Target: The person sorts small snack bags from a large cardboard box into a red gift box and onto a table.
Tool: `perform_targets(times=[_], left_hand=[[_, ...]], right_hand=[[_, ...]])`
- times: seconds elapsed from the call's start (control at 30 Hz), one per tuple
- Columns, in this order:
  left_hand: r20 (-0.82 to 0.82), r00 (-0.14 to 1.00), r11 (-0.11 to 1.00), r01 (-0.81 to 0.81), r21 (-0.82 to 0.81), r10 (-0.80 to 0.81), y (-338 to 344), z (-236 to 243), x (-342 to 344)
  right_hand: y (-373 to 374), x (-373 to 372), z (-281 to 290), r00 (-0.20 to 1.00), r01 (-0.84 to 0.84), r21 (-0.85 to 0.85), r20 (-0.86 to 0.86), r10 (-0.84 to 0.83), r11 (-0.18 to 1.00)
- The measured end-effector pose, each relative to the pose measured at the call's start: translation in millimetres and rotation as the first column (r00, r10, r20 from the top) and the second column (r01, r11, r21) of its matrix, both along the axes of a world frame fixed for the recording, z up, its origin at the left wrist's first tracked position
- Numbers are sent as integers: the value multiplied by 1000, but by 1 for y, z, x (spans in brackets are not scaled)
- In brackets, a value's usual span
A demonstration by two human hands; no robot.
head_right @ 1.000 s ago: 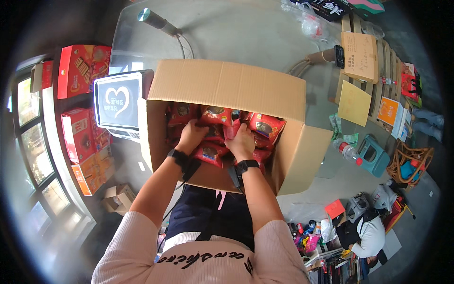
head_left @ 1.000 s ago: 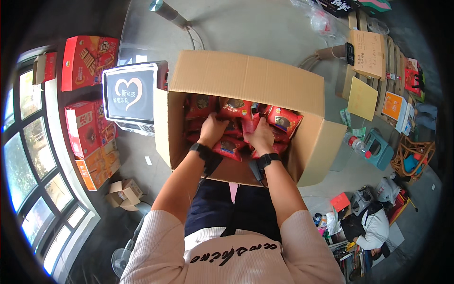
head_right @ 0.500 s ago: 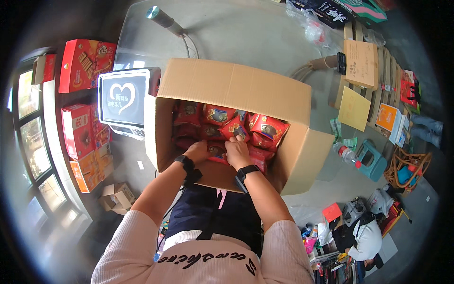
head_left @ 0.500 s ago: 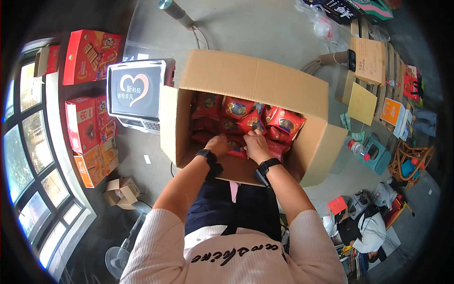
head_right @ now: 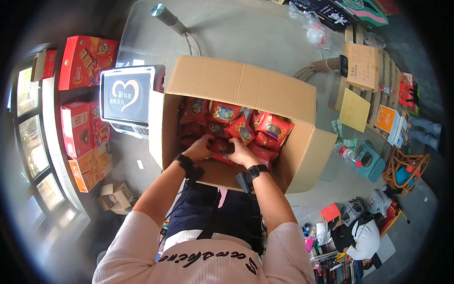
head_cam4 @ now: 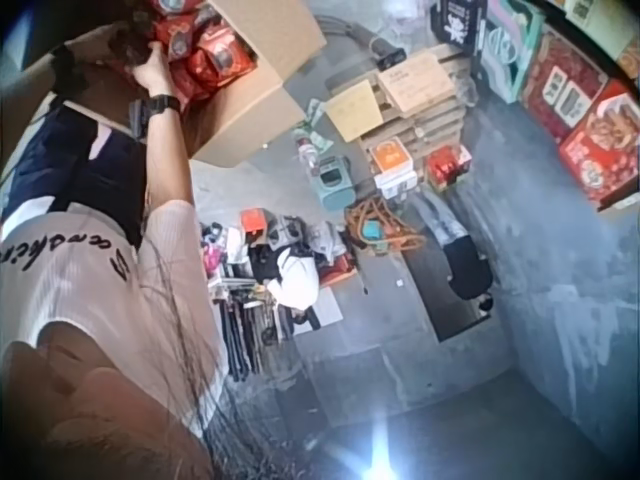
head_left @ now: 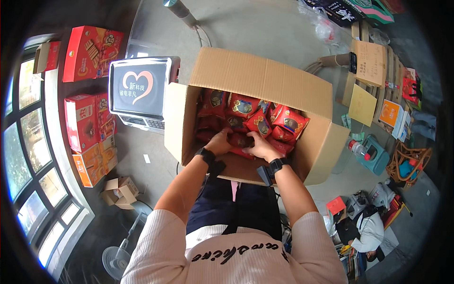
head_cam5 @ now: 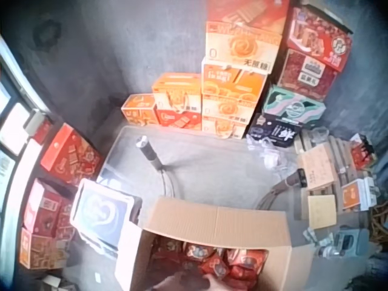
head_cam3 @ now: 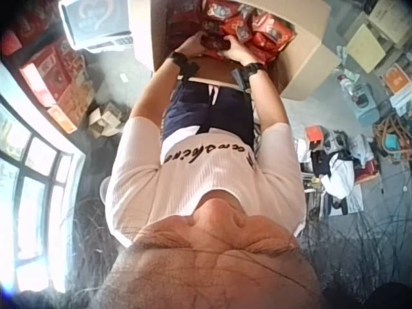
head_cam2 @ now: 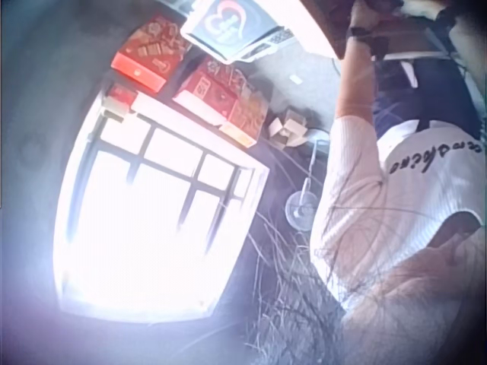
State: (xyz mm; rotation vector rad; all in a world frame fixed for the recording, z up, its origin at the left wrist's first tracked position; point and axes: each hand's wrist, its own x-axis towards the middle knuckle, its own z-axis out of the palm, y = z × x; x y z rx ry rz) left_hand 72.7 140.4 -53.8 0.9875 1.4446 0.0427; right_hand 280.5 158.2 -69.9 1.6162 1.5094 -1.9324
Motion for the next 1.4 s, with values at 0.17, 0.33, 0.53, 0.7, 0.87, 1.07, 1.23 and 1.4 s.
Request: perform_targets(times=[0.17,0.33,0.53,0.7,0.87,1.07,1.23,1.4], left_hand=[[168,931,945,-309,-109,323,-9,13,-23],[381,812,884,-467,-30,442,-20,36,-22],[-89,994,871,-14,490,67,-21,43,-28],[-251,947,915,273,298,-201,-42,13,-40],[-329,852,858,480,182,-407,-26,26,-31],[-457,890,728,306,614,11,34,50,-28],[-552,834,857,276,436,11,67,4,-32],[-603,792,899,326,293,-91,84,7,-27]], right_hand=[[-1,-2,20,948,246,-66,-189,-255,967],[10,-11,35,836,479,30,-322,-445,877],[1,-22,34,901,325,480,-420,-111,815],[-16,-33,16,948,-203,407,-145,282,890],[-1,-18,21,932,-310,176,-137,335,934],[24,66,24,966,-231,392,202,161,890],[10,92,6,915,-315,271,342,215,909],[15,71,20,851,-413,213,438,292,885]])
